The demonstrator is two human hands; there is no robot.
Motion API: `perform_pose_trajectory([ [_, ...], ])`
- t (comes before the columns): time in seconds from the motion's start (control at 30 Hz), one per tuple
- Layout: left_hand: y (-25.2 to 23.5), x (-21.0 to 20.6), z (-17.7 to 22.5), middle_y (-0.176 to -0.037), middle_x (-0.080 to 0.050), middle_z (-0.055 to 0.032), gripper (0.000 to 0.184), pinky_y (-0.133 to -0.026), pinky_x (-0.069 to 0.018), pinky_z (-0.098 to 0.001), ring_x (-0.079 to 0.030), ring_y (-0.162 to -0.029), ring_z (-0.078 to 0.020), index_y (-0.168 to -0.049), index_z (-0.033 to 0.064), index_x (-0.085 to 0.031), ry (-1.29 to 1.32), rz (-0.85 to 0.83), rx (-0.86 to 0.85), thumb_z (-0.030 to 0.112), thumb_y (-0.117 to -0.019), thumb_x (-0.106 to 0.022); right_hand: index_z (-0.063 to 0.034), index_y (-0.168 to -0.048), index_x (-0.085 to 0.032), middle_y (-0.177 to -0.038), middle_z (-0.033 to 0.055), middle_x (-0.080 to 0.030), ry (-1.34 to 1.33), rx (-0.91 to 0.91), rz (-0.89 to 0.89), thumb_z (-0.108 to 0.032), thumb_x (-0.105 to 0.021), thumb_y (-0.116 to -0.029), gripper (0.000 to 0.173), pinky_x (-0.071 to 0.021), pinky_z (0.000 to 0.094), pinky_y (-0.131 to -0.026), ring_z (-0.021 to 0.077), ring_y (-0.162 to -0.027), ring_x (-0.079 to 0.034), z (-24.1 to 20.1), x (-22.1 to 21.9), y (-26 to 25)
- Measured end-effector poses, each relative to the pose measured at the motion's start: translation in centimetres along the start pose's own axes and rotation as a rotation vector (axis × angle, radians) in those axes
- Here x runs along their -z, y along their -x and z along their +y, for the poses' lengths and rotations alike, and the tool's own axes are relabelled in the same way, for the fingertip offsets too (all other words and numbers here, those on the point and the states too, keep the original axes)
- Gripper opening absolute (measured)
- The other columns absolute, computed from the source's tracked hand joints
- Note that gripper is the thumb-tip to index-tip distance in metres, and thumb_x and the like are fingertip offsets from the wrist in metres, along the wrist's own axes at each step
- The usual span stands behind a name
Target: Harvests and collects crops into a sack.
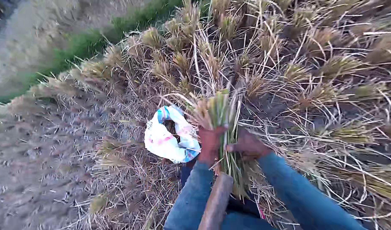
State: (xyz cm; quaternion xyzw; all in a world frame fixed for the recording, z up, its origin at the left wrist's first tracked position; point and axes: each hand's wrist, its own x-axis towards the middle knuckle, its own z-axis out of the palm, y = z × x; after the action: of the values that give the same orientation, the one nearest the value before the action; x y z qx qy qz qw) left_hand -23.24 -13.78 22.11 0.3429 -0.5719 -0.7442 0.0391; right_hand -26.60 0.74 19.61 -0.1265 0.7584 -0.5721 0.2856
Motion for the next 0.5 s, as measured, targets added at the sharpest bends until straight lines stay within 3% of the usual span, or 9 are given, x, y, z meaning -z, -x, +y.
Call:
perform_pose_trajectory([
  [0.1,-2.4,3.2,-0.6,-0.097,-0.069,-0.0162,0.041,-0.086,-0.0585,-0.0396,-0.068,-0.091,-0.0187,-0.115,-0.0094,-0.061,-0.018,-0.088,-0.04,0.015,-0.0856,-0.074,0.0058,-0.141,-0.039,-0.117,0.001,-0.066,-0.383,-0.059,0.079,-0.05,-0.094,-0.0461,0.123,-0.0569,0.0211,-0.091,-0.0003,-0.103,-0.065,0.9,-7.0,-2.5],
  [0.2,-5.4,7.9,-1.8,-0.113,-0.065,-0.0124,0.063,-0.094,-0.0535,-0.031,-0.062,-0.103,-0.0088,-0.126,-0.0116,-0.055,0.034,-0.12,-0.148,0.04,-0.0908,-0.061,0.0021,-0.137,-0.041,-0.104,-0.0024,-0.07,-0.55,-0.176,0.141,-0.031,-0.092,-0.0523,0.104,-0.061,0.0235,-0.082,0.0015,-0.091,-0.069,1.8,-12.1,-5.4],
  [0.27,-8.2,11.4,-3.2,-0.153,-0.045,-0.0184,0.103,-0.114,-0.0403,-0.0328,-0.047,-0.136,-0.012,-0.153,-0.009,-0.03,0.099,-0.145,-0.254,0.073,-0.0924,-0.047,0.0025,-0.128,-0.049,-0.094,-0.0021,-0.071,-0.565,-0.279,0.168,-0.024,-0.081,-0.0692,0.072,-0.0606,0.0247,-0.079,0.0022,-0.084,-0.069,2.1,-15.2,-7.5],
  [0.3,-9.7,13.0,-3.5,-0.163,-0.031,-0.0188,0.115,-0.119,-0.0353,-0.0341,-0.038,-0.145,-0.0132,-0.16,-0.0044,-0.016,0.122,-0.168,-0.262,0.083,-0.0886,-0.041,0.0023,-0.121,-0.053,-0.089,-0.0026,-0.069,-0.572,-0.326,0.193,-0.021,-0.073,-0.0783,0.052,-0.0593,0.0242,-0.078,0.0017,-0.08,-0.067,2.2,-16.9,-8.5],
  [0.33,-11.1,14.5,-3.5,-0.166,-0.025,-0.0185,0.122,-0.121,-0.0332,-0.0362,-0.034,-0.149,-0.0149,-0.162,-0.0018,-0.012,0.15,-0.197,-0.252,0.088,-0.0838,-0.043,-0.0017,-0.109,-0.058,-0.082,-0.0051,-0.069,-0.591,-0.351,0.223,-0.019,-0.067,-0.0822,0.034,-0.0594,0.0232,-0.075,0.0008,-0.075,-0.067,2.6,-18.6,-9.6],
  [0.37,-12.3,16.1,-3.4,-0.166,-0.025,-0.018,0.126,-0.121,-0.0332,-0.0381,-0.033,-0.149,-0.0164,-0.161,-0.0017,-0.016,0.173,-0.252,-0.227,0.088,-0.08,-0.05,-0.005,-0.105,-0.06,-0.079,-0.0071,-0.07,-0.607,-0.353,0.239,-0.021,-0.066,-0.0817,0.029,-0.0597,0.0228,-0.074,0.0003,-0.073,-0.067,3.1,-20.0,-10.6],
  [0.43,-14.0,20.1,-2.0,-0.162,-0.035,-0.0165,0.122,-0.119,-0.0363,-0.0354,-0.04,-0.145,-0.0144,-0.157,-0.0065,-0.024,0.126,-0.491,-0.121,0.079,-0.0789,-0.062,-0.0051,-0.111,-0.056,-0.08,-0.0059,-0.07,-0.629,-0.375,0.275,-0.024,-0.07,-0.0763,0.042,-0.0612,0.0255,-0.071,0.0029,-0.073,-0.068,4.9,-21.6,-12.7],
  [0.5,-15.6,25.3,-0.3,-0.15,-0.054,-0.0122,0.111,-0.11,-0.0479,-0.0335,-0.056,-0.132,-0.0145,-0.152,-0.0048,-0.04,0.122,-0.817,0.016,0.07,-0.0775,-0.073,-0.0044,-0.115,-0.055,-0.082,-0.0043,-0.07,-0.577,-0.435,0.354,-0.022,-0.065,-0.0806,0.04,-0.0613,0.0265,-0.069,0.0038,-0.072,-0.068,6.7,-22.0,-14.5],
])
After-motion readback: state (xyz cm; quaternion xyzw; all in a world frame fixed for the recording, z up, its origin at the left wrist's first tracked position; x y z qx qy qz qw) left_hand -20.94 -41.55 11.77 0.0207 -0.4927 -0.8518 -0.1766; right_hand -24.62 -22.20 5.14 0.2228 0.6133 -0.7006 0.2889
